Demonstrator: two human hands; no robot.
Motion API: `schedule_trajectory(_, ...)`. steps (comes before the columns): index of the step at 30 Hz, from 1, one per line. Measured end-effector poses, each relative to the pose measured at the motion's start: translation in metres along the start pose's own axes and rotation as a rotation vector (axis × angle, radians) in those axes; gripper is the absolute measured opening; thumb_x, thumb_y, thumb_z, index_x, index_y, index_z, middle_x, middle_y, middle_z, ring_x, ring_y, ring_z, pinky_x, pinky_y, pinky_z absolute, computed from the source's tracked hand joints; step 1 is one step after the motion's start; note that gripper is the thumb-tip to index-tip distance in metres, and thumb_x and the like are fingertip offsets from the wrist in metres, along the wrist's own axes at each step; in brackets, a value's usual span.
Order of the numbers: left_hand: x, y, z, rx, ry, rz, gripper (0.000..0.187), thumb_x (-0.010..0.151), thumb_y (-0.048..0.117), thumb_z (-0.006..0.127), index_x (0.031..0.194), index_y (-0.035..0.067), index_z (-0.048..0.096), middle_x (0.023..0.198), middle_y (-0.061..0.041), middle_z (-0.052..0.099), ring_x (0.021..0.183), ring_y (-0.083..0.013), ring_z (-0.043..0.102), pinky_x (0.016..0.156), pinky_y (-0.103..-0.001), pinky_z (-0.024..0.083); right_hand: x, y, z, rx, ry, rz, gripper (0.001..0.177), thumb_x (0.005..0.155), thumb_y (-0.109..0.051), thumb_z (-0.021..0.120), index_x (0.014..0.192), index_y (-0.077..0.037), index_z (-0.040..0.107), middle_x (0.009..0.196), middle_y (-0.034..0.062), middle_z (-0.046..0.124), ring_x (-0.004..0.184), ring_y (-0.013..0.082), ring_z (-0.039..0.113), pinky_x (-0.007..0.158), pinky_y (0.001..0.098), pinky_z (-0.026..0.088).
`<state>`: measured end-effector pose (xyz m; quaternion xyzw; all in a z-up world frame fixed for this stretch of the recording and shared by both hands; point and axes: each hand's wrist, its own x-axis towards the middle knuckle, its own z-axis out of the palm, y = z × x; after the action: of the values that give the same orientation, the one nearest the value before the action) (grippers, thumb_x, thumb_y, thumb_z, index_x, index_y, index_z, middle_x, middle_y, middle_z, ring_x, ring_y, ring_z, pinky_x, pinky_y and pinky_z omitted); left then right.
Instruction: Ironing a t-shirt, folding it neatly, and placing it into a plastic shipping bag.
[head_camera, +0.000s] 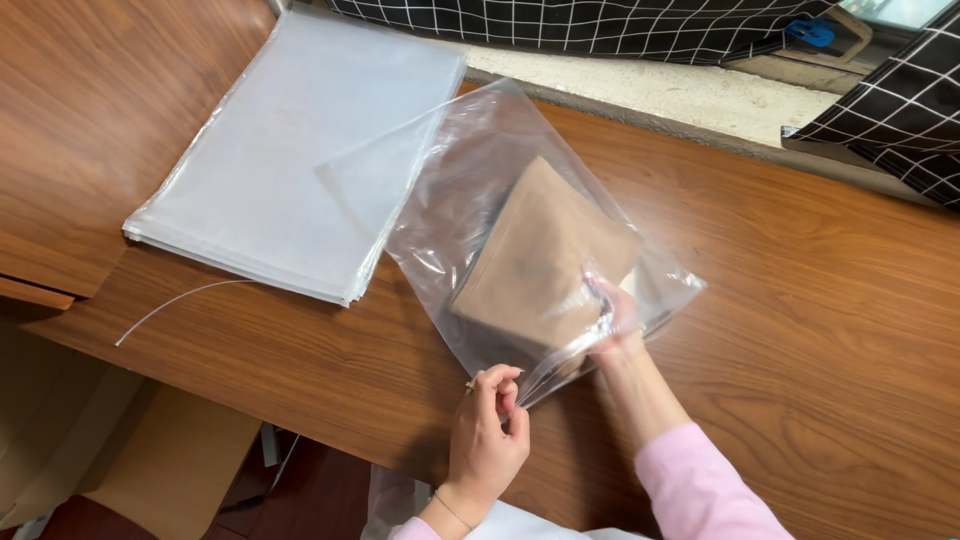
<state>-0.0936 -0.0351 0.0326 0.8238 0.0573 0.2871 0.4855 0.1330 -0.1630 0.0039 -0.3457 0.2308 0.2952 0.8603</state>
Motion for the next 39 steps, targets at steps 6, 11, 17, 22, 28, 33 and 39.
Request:
schedule_trajectory(6, -0.017, -0.013, -0.012, 0.045, -0.077, -0.106, 0.045, 0.079, -0.004, 0.059, 0.118, 0.017, 0.062, 0.074, 0.005, 0.054, 0.071, -0.0193, 0.063, 0.064, -0.038, 0.059, -0.051, 0.028, -0.046, -0.144, 0.176, -0.003, 0.043, 0.085, 0.006, 0.068, 0.127, -0.002, 0.067, 0.116, 0.0148, 0.075, 0.105, 0.0325, 0.072, 0.098, 0.0454, 0.06)
schedule_trajectory(11, -0.018, -0.008, -0.029, -0.061, -0.112, -0.067, 0.041, 0.072, -0.005, 0.056, 0.106, 0.017, 0.066, 0.068, 0.006, 0.047, 0.059, -0.0143, 0.053, 0.064, -0.03, 0.056, -0.016, 0.055, -0.035, 0.113, 0.188, 0.487, 0.063, 0.105, -0.045, 0.06, 0.139, 0.007, 0.059, 0.131, 0.0297, 0.068, 0.126, 0.0437, 0.066, 0.118, 0.0476, 0.048)
schedule_trajectory(17, -0.008, 0.018, -0.042, -0.142, 0.082, -0.219, 0.039, 0.065, -0.005, 0.057, 0.094, 0.018, 0.072, 0.061, 0.007, 0.046, 0.051, -0.0091, 0.047, 0.043, -0.025, 0.045, 0.068, 0.064, 0.053, 0.173, 0.036, 0.073, 0.041, 0.106, -0.014, 0.053, 0.144, -0.001, 0.06, 0.144, 0.0163, 0.068, 0.137, 0.0268, 0.062, 0.126, 0.0384, 0.044)
schedule_trajectory(22, -0.004, 0.035, -0.041, -0.06, 0.19, -0.236, 0.048, 0.056, -0.003, 0.051, 0.089, 0.023, 0.074, 0.058, 0.008, 0.046, 0.051, -0.0095, 0.047, 0.056, -0.022, 0.049, 0.191, 0.061, 0.069, 0.175, -0.024, 0.097, 0.022, 0.104, -0.011, 0.057, 0.125, -0.004, 0.061, 0.127, 0.0174, 0.071, 0.121, 0.0296, 0.069, 0.108, 0.0413, 0.053)
schedule_trajectory(28, -0.019, 0.027, -0.039, -0.048, 0.187, -0.296, 0.048, 0.059, -0.009, 0.061, 0.09, 0.022, 0.08, 0.059, 0.007, 0.048, 0.051, -0.0067, 0.051, 0.05, -0.02, 0.051, 0.177, 0.053, 0.121, -0.215, 0.148, 0.075, 0.029, 0.105, -0.034, 0.065, 0.086, -0.012, 0.061, 0.052, 0.0032, 0.053, 0.036, 0.019, 0.049, 0.034, 0.0291, 0.036)
schedule_trajectory(33, -0.023, 0.014, -0.043, -0.054, 0.155, -0.303, 0.049, 0.056, -0.006, 0.06, 0.091, 0.022, 0.08, 0.057, 0.008, 0.045, 0.053, -0.0079, 0.049, 0.057, -0.02, 0.051, 0.147, 0.048, 0.119, -0.227, 0.186, -0.035, 0.034, 0.099, -0.041, 0.075, 0.108, -0.009, 0.07, 0.087, 0.0058, 0.073, 0.049, 0.0245, 0.059, 0.041, 0.0337, 0.048)
schedule_trajectory(39, -0.023, -0.02, -0.074, -0.038, -0.532, -0.405, 0.053, 0.074, 0.008, 0.061, 0.118, 0.033, 0.075, 0.076, 0.012, 0.056, 0.071, -0.0076, 0.058, 0.068, -0.024, 0.051, -0.023, 0.023, 0.073, -0.317, 0.003, -0.052, 0.067, 0.102, -0.007, 0.05, 0.165, -0.022, 0.033, 0.155, 0.03, 0.056, 0.137, 0.0419, 0.06, 0.119, 0.0538, 0.047)
